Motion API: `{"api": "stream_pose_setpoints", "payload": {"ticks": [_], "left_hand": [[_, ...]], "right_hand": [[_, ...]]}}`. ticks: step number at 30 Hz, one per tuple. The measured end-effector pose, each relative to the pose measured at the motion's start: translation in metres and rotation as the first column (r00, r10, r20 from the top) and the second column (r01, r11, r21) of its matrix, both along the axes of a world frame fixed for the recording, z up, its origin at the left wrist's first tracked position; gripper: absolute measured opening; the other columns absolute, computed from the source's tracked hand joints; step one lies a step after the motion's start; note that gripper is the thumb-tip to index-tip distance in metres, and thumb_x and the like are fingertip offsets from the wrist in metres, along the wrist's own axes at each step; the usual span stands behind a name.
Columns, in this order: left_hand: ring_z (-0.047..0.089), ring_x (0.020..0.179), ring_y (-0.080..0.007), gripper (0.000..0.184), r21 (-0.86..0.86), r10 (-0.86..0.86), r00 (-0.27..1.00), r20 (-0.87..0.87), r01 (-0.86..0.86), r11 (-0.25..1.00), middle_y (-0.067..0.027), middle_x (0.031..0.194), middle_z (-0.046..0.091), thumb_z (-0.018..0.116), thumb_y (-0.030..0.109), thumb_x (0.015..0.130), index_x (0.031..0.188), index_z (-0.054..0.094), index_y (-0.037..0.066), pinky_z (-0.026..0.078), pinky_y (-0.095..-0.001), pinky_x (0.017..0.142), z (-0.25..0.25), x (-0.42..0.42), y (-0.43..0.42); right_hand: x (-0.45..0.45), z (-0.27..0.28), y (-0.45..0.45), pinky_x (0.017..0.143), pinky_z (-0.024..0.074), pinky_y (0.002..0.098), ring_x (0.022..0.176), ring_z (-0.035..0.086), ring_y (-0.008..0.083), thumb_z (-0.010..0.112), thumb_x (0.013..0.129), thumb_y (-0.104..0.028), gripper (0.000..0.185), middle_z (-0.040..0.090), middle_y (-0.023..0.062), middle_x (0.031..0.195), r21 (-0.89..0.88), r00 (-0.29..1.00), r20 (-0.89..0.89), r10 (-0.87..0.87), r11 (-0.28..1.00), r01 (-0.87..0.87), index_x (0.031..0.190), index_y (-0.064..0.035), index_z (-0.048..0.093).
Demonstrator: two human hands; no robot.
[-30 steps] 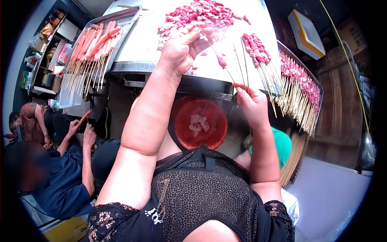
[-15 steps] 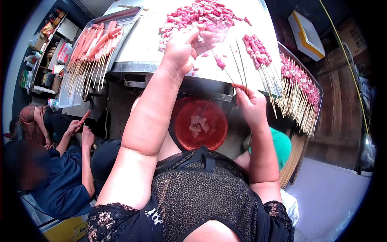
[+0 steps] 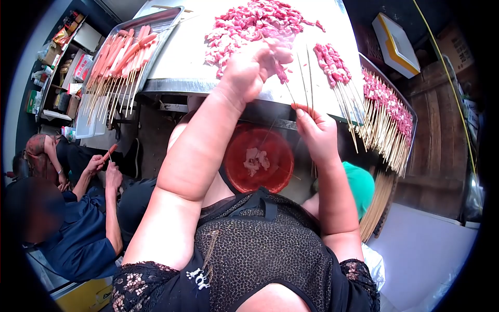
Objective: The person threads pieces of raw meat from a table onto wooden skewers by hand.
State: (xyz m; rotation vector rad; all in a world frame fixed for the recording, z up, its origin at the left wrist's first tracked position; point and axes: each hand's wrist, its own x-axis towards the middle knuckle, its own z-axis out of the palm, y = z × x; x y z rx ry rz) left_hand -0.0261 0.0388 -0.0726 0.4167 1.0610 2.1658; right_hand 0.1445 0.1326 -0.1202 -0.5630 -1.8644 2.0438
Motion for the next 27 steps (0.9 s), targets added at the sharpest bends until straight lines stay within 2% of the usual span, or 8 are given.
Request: {"api": "stream_pose_setpoints", "payload": {"ticks": [5, 7, 9, 11, 15, 17, 22, 27], "left_hand": [[0.061, 0.093, -0.0185, 0.029, -0.194, -0.159, 0.982, -0.100, 0.138, 0.971, -0.0155, 0.103, 0.062, 0.052, 0.018, 0.092, 0.111, 0.055, -0.004, 0.052, -0.0310, 0.079, 0.000, 0.006, 0.002], [0.062, 0.084, -0.0141, 0.031, -0.399, -0.113, 0.894, -0.433, -0.078, 0.914, -0.0122, 0.100, 0.063, 0.060, 0.018, 0.088, 0.113, 0.057, -0.001, 0.052, -0.0258, 0.072, 0.011, -0.005, -0.006], [0.061, 0.072, -0.0108, 0.029, -0.321, 0.160, 0.794, -0.586, -0.409, 0.854, -0.0093, 0.092, 0.065, 0.063, 0.014, 0.085, 0.111, 0.061, 0.001, 0.050, -0.0193, 0.061, 0.009, -0.028, -0.013], [0.060, 0.073, -0.0075, 0.021, -0.320, 0.124, 0.539, -0.833, -0.652, 0.687, -0.0063, 0.083, 0.066, 0.062, 0.012, 0.085, 0.102, 0.065, 0.000, 0.048, -0.0193, 0.060, 0.004, -0.057, -0.021], [0.063, 0.072, -0.0121, 0.018, -0.334, -0.056, 0.381, -0.923, -0.719, 0.609, -0.0078, 0.079, 0.067, 0.063, 0.014, 0.083, 0.096, 0.068, 0.003, 0.050, -0.0263, 0.063, 0.005, -0.057, -0.016], [0.065, 0.075, -0.0218, 0.022, -0.377, -0.388, 0.211, -0.897, -0.822, 0.427, -0.0121, 0.082, 0.067, 0.064, 0.020, 0.079, 0.096, 0.069, 0.007, 0.050, -0.0339, 0.070, 0.011, -0.043, -0.013], [0.062, 0.085, -0.0291, 0.021, -0.450, -0.675, 0.208, -0.708, -0.870, 0.204, -0.0146, 0.091, 0.065, 0.061, 0.022, 0.076, 0.090, 0.069, 0.009, 0.049, -0.0396, 0.077, 0.011, -0.038, -0.009], [0.063, 0.078, -0.0233, 0.018, -0.390, -0.474, 0.190, -0.860, -0.844, 0.368, -0.0113, 0.083, 0.065, 0.064, 0.019, 0.077, 0.090, 0.068, 0.008, 0.050, -0.0341, 0.073, 0.005, -0.038, -0.026]], "right_hand": [[-0.004, 0.007, 0.005, 0.050, 0.0330, 0.0155, 0.055, 0.042, 0.0013, 0.053, 0.091, -0.010, 0.020, 0.050, -0.0047, 0.064, -0.050, 0.991, -0.094, -0.098, 0.994, 0.094, 0.106, -0.0001, 0.063], [-0.002, 0.011, 0.011, 0.049, 0.0322, 0.0153, 0.054, 0.041, 0.0013, 0.053, 0.091, -0.010, 0.021, 0.050, -0.0046, 0.064, -0.042, 0.985, -0.111, -0.135, 0.990, 0.131, 0.106, 0.0011, 0.062], [0.001, 0.009, 0.016, 0.048, 0.0316, 0.0153, 0.054, 0.041, 0.0013, 0.053, 0.091, -0.010, 0.021, 0.050, -0.0044, 0.064, -0.051, 0.980, -0.129, -0.150, 0.988, 0.144, 0.106, 0.0015, 0.062], [0.003, 0.010, 0.018, 0.047, 0.0311, 0.0154, 0.053, 0.041, 0.0012, 0.054, 0.091, -0.011, 0.021, 0.051, -0.0042, 0.064, -0.058, 0.975, -0.147, -0.164, 0.986, 0.157, 0.106, 0.0020, 0.062], [0.004, 0.011, 0.020, 0.047, 0.0304, 0.0153, 0.053, 0.040, 0.0012, 0.054, 0.091, -0.010, 0.021, 0.051, -0.0041, 0.064, -0.076, 0.973, -0.162, -0.167, 0.985, 0.157, 0.106, 0.0023, 0.062], [0.005, 0.009, 0.020, 0.047, 0.0304, 0.0153, 0.053, 0.041, 0.0012, 0.054, 0.091, -0.010, 0.021, 0.051, -0.0041, 0.064, -0.072, 0.970, -0.167, -0.175, 0.984, 0.165, 0.106, 0.0023, 0.062], [0.009, 0.010, 0.021, 0.048, 0.0309, 0.0150, 0.054, 0.041, 0.0012, 0.053, 0.091, -0.010, 0.021, 0.051, -0.0041, 0.065, -0.059, 0.981, -0.120, -0.153, 0.987, 0.147, 0.107, 0.0020, 0.062], [0.011, 0.008, 0.020, 0.049, 0.0314, 0.0148, 0.055, 0.042, 0.0011, 0.053, 0.091, -0.010, 0.021, 0.051, -0.0043, 0.065, -0.052, 0.981, -0.134, -0.140, 0.990, 0.134, 0.107, 0.0020, 0.062]]}}
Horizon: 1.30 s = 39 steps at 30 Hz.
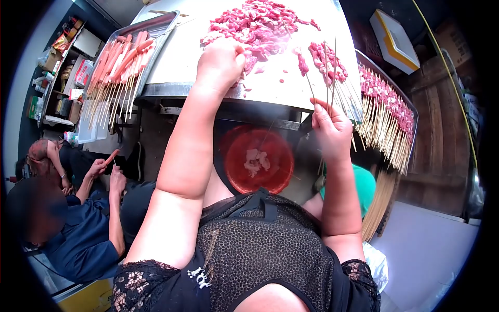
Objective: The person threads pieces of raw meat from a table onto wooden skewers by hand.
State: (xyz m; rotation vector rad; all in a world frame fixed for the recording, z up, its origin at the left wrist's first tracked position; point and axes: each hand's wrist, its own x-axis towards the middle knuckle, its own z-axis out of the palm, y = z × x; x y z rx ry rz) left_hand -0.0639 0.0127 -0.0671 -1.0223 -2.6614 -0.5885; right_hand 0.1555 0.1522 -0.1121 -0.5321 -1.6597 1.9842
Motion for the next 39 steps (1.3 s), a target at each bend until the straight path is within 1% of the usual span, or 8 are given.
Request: {"api": "stream_pose_setpoints", "payload": {"ticks": [4, 14, 17, 20, 25, 34, 36, 39], "left_hand": [[0.063, 0.073, -0.0119, 0.014, 0.663, -0.295, 0.816, 0.497, -0.138, 0.736, -0.0076, 0.083, 0.065, 0.060, 0.010, 0.086, 0.095, 0.065, 0.000, 0.051, -0.0229, 0.063, 0.001, -0.007, -0.007], [0.061, 0.070, -0.0108, 0.025, 0.771, -0.537, 0.564, 0.628, -0.360, 0.525, -0.0086, 0.090, 0.064, 0.049, -0.001, 0.085, 0.105, 0.062, -0.001, 0.052, -0.0231, 0.062, 0.004, -0.007, -0.006], [0.062, 0.074, -0.0131, 0.028, 0.588, -0.216, 0.849, 0.483, -0.131, 0.798, -0.0095, 0.092, 0.065, 0.049, -0.001, 0.081, 0.102, 0.067, 0.004, 0.051, -0.0255, 0.066, 0.003, -0.006, -0.009], [0.062, 0.074, -0.0226, 0.016, 0.170, -0.119, 0.970, -0.210, 0.156, 0.973, -0.0090, 0.087, 0.065, 0.064, 0.016, 0.078, 0.092, 0.069, 0.009, 0.050, -0.0329, 0.068, 0.002, 0.004, -0.001], [0.062, 0.081, -0.0265, 0.020, -0.224, 0.009, 1.000, 0.020, -0.004, 0.975, -0.0119, 0.084, 0.065, 0.064, 0.027, 0.076, 0.084, 0.069, 0.008, 0.049, -0.0368, 0.074, 0.005, 0.018, 0.009], [0.062, 0.081, -0.0256, 0.018, 0.437, -0.136, 0.989, -0.059, 0.148, 0.887, -0.0101, 0.084, 0.063, 0.064, 0.023, 0.075, 0.086, 0.069, 0.010, 0.050, -0.0365, 0.074, -0.005, 0.000, 0.004], [0.061, 0.080, -0.0243, 0.021, 0.413, -0.160, 0.985, -0.061, 0.171, 0.894, -0.0092, 0.085, 0.063, 0.066, 0.025, 0.077, 0.089, 0.068, 0.008, 0.050, -0.0339, 0.072, -0.007, 0.003, 0.005], [0.059, 0.085, -0.0251, 0.023, -0.052, -0.139, 0.989, -0.049, 0.137, 0.989, -0.0099, 0.087, 0.062, 0.068, 0.027, 0.075, 0.087, 0.068, 0.008, 0.048, -0.0378, 0.075, -0.001, 0.018, 0.009]], "right_hand": [[0.001, -0.001, -0.003, 0.049, 0.0326, 0.0156, 0.055, 0.041, 0.0011, 0.054, 0.091, -0.009, 0.021, 0.050, -0.0047, 0.064, 0.051, 0.998, 0.060, 0.030, 0.998, -0.033, 0.106, 0.0018, 0.063], [-0.002, -0.004, -0.006, 0.050, 0.0349, 0.0166, 0.055, 0.042, 0.0012, 0.055, 0.090, -0.010, 0.021, 0.051, -0.0045, 0.063, 0.143, 0.991, 0.130, 0.023, 0.989, -0.042, 0.105, 0.0005, 0.064], [-0.003, -0.002, -0.008, 0.050, 0.0351, 0.0169, 0.055, 0.043, 0.0014, 0.055, 0.090, -0.010, 0.020, 0.051, -0.0042, 0.063, 0.115, 0.990, 0.139, 0.023, 0.993, -0.039, 0.105, 0.0007, 0.064], [-0.004, -0.002, -0.008, 0.050, 0.0352, 0.0170, 0.055, 0.043, 0.0016, 0.055, 0.090, -0.010, 0.020, 0.051, -0.0042, 0.063, 0.113, 0.991, 0.131, 0.022, 0.993, -0.037, 0.104, 0.0006, 0.065], [-0.004, -0.007, -0.006, 0.050, 0.0357, 0.0171, 0.055, 0.043, 0.0017, 0.055, 0.090, -0.010, 0.020, 0.051, -0.0040, 0.063, 0.141, 0.991, 0.130, 0.016, 0.989, -0.034, 0.105, 0.0004, 0.065], [-0.003, -0.006, -0.006, 0.050, 0.0358, 0.0176, 0.054, 0.043, 0.0017, 0.055, 0.090, -0.010, 0.020, 0.051, -0.0042, 0.061, 0.160, 0.992, 0.128, 0.019, 0.986, -0.040, 0.104, 0.0003, 0.065], [-0.003, -0.002, -0.006, 0.050, 0.0359, 0.0176, 0.054, 0.043, 0.0018, 0.055, 0.090, -0.010, 0.020, 0.051, -0.0041, 0.061, 0.163, 0.989, 0.144, 0.019, 0.986, -0.043, 0.104, 0.0002, 0.065], [-0.002, 0.000, -0.007, 0.050, 0.0360, 0.0177, 0.054, 0.043, 0.0018, 0.055, 0.090, -0.010, 0.020, 0.051, -0.0040, 0.061, 0.162, 0.988, 0.155, 0.016, 0.986, -0.042, 0.104, 0.0001, 0.065]]}}
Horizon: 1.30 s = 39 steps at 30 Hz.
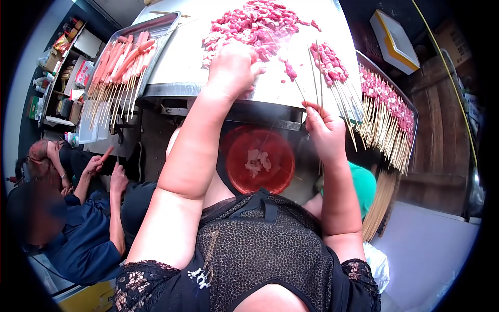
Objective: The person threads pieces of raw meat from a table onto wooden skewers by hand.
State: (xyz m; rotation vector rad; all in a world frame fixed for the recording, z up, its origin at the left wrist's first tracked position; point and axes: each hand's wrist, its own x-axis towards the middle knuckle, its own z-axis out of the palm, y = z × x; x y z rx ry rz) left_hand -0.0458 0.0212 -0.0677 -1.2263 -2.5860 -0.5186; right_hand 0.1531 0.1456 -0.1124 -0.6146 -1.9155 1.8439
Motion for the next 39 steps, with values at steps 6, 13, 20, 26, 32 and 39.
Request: {"api": "stream_pose_setpoints", "payload": {"ticks": [6, 13, 20, 26, 32, 39], "left_hand": [[0.060, 0.077, -0.0230, 0.023, 0.130, 0.000, 0.999, 0.043, -0.006, 0.992, -0.0093, 0.086, 0.062, 0.068, 0.028, 0.076, 0.087, 0.070, 0.009, 0.049, -0.0355, 0.070, -0.004, -0.007, 0.003], [0.063, 0.075, -0.0161, 0.020, 0.690, -0.496, 0.492, 0.716, -0.391, 0.609, -0.0116, 0.090, 0.063, 0.056, 0.011, 0.090, 0.103, 0.058, -0.005, 0.054, -0.0246, 0.065, 0.010, -0.014, -0.001], [0.066, 0.084, -0.0269, 0.021, 0.652, -0.756, 0.145, 0.638, -0.624, 0.430, -0.0188, 0.094, 0.063, 0.042, 0.011, 0.095, 0.104, 0.052, -0.005, 0.057, -0.0353, 0.071, 0.006, -0.012, 0.004], [0.065, 0.087, -0.0271, 0.022, 0.666, -0.713, 0.233, 0.661, -0.620, 0.415, -0.0180, 0.096, 0.063, 0.042, 0.014, 0.096, 0.104, 0.052, -0.003, 0.057, -0.0373, 0.074, 0.007, -0.007, 0.003], [0.063, 0.091, -0.0290, 0.023, 0.666, -0.685, 0.252, 0.683, -0.599, 0.444, -0.0214, 0.100, 0.060, 0.040, 0.013, 0.097, 0.108, 0.046, -0.006, 0.054, -0.0413, 0.084, 0.008, -0.006, 0.005], [0.062, 0.095, -0.0300, 0.021, 0.641, -0.749, 0.157, 0.644, -0.646, 0.416, -0.0207, 0.102, 0.061, 0.040, 0.013, 0.096, 0.109, 0.049, -0.001, 0.053, -0.0418, 0.086, 0.003, -0.001, 0.007]], "right_hand": [[0.000, -0.001, 0.001, 0.050, 0.0362, 0.0178, 0.055, 0.043, 0.0019, 0.055, 0.089, -0.011, 0.021, 0.051, -0.0038, 0.061, 0.009, 1.000, 0.007, -0.008, 1.000, 0.008, 0.104, -0.0005, 0.065], [0.000, -0.003, 0.000, 0.050, 0.0364, 0.0181, 0.055, 0.043, 0.0020, 0.056, 0.089, -0.012, 0.021, 0.051, -0.0042, 0.061, 0.023, 1.000, 0.018, 0.008, 1.000, -0.008, 0.104, -0.0009, 0.065], [0.002, 0.000, -0.001, 0.051, 0.0380, 0.0190, 0.055, 0.045, 0.0028, 0.056, 0.089, -0.012, 0.020, 0.052, -0.0031, 0.061, 0.078, 0.996, 0.062, 0.065, 0.995, -0.069, 0.102, -0.0010, 0.066], [0.002, -0.005, -0.001, 0.051, 0.0401, 0.0205, 0.054, 0.048, 0.0041, 0.057, 0.087, -0.010, 0.018, 0.053, -0.0008, 0.060, 0.141, 0.996, 0.049, 0.073, 0.987, -0.079, 0.100, -0.0017, 0.066], [0.001, -0.007, -0.001, 0.050, 0.0409, 0.0217, 0.053, 0.048, 0.0052, 0.057, 0.087, -0.010, 0.018, 0.053, 0.0010, 0.058, 0.172, 0.996, 0.051, 0.071, 0.982, -0.079, 0.100, -0.0028, 0.066], [-0.002, -0.008, -0.004, 0.050, 0.0414, 0.0234, 0.051, 0.050, 0.0081, 0.058, 0.087, -0.011, 0.017, 0.054, 0.0028, 0.058, 0.259, 1.000, 0.019, 0.020, 0.965, -0.025, 0.099, -0.0033, 0.066]]}}
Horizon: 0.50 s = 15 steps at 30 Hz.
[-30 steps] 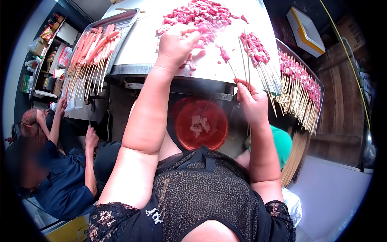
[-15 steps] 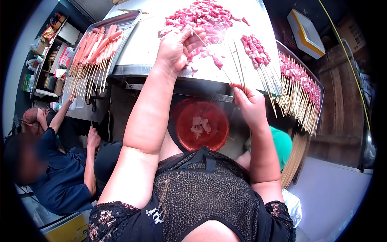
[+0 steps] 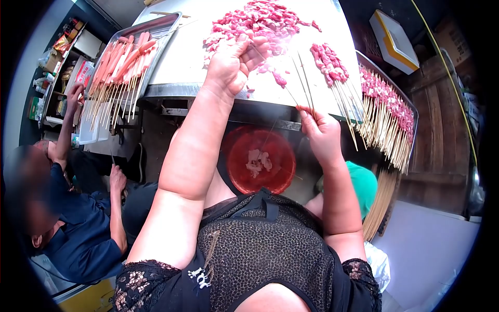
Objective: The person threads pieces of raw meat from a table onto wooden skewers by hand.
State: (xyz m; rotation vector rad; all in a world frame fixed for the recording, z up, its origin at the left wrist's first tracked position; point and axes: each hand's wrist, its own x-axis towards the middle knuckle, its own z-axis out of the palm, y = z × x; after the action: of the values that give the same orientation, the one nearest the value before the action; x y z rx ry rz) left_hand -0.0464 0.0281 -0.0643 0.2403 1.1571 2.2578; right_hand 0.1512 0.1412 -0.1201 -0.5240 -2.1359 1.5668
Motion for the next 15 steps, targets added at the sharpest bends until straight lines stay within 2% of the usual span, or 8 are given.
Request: {"api": "stream_pose_setpoints", "payload": {"ticks": [4, 8, 10, 14, 15], "left_hand": [[0.061, 0.099, -0.0306, 0.021, 0.093, -0.033, 0.996, 0.087, 0.025, 0.995, -0.0203, 0.103, 0.061, 0.038, 0.012, 0.097, 0.107, 0.051, 0.000, 0.051, -0.0418, 0.088, -0.0040, -0.0006, -0.0003], [0.060, 0.101, -0.0309, 0.022, 0.027, -0.028, 0.997, 0.076, 0.026, 0.999, -0.0202, 0.104, 0.061, 0.037, 0.012, 0.097, 0.106, 0.052, 0.000, 0.050, -0.0420, 0.089, -0.0015, 0.0034, -0.0012], [0.061, 0.099, -0.0276, 0.019, 0.007, -0.059, 0.997, 0.041, 0.059, 0.998, -0.0170, 0.100, 0.063, 0.041, 0.013, 0.096, 0.103, 0.053, 0.000, 0.048, -0.0393, 0.090, 0.0000, 0.0052, -0.0022], [0.061, 0.098, -0.0265, 0.018, 0.028, -0.132, 0.991, 0.035, 0.131, 0.991, -0.0154, 0.099, 0.064, 0.043, 0.014, 0.095, 0.104, 0.054, 0.002, 0.048, -0.0393, 0.089, -0.0056, 0.0051, -0.0002], [0.061, 0.100, -0.0280, 0.020, 0.025, -0.136, 0.990, 0.034, 0.136, 0.990, -0.0179, 0.102, 0.062, 0.041, 0.013, 0.096, 0.104, 0.054, 0.001, 0.049, -0.0412, 0.089, -0.0061, 0.0061, 0.0021]], "right_hand": [[-0.0032, -0.0064, -0.0028, 0.051, 0.0416, 0.0242, 0.051, 0.050, 0.0100, 0.059, 0.086, -0.010, 0.016, 0.054, 0.0053, 0.059, 0.105, 0.999, -0.041, -0.029, 0.994, 0.034, 0.099, -0.0034, 0.066], [-0.0045, -0.0045, -0.0044, 0.051, 0.0418, 0.0245, 0.052, 0.050, 0.0104, 0.060, 0.086, -0.009, 0.016, 0.054, 0.0057, 0.059, 0.124, 0.999, -0.047, -0.015, 0.992, 0.021, 0.099, -0.0035, 0.066], [-0.0043, -0.0003, -0.0048, 0.051, 0.0417, 0.0244, 0.051, 0.050, 0.0104, 0.060, 0.086, -0.009, 0.016, 0.054, 0.0052, 0.059, 0.162, 0.998, -0.052, -0.024, 0.986, 0.033, 0.099, -0.0034, 0.066], [-0.0047, 0.0010, -0.0058, 0.051, 0.0413, 0.0239, 0.052, 0.049, 0.0093, 0.059, 0.086, -0.009, 0.017, 0.055, 0.0044, 0.060, 0.081, 0.999, -0.036, -0.007, 0.997, 0.010, 0.100, -0.0033, 0.066], [-0.0057, 0.0011, -0.0069, 0.051, 0.0412, 0.0233, 0.052, 0.049, 0.0083, 0.058, 0.087, -0.009, 0.017, 0.054, 0.0032, 0.060, 0.028, 1.000, -0.022, 0.012, 1.000, -0.011, 0.100, -0.0032, 0.066]]}}
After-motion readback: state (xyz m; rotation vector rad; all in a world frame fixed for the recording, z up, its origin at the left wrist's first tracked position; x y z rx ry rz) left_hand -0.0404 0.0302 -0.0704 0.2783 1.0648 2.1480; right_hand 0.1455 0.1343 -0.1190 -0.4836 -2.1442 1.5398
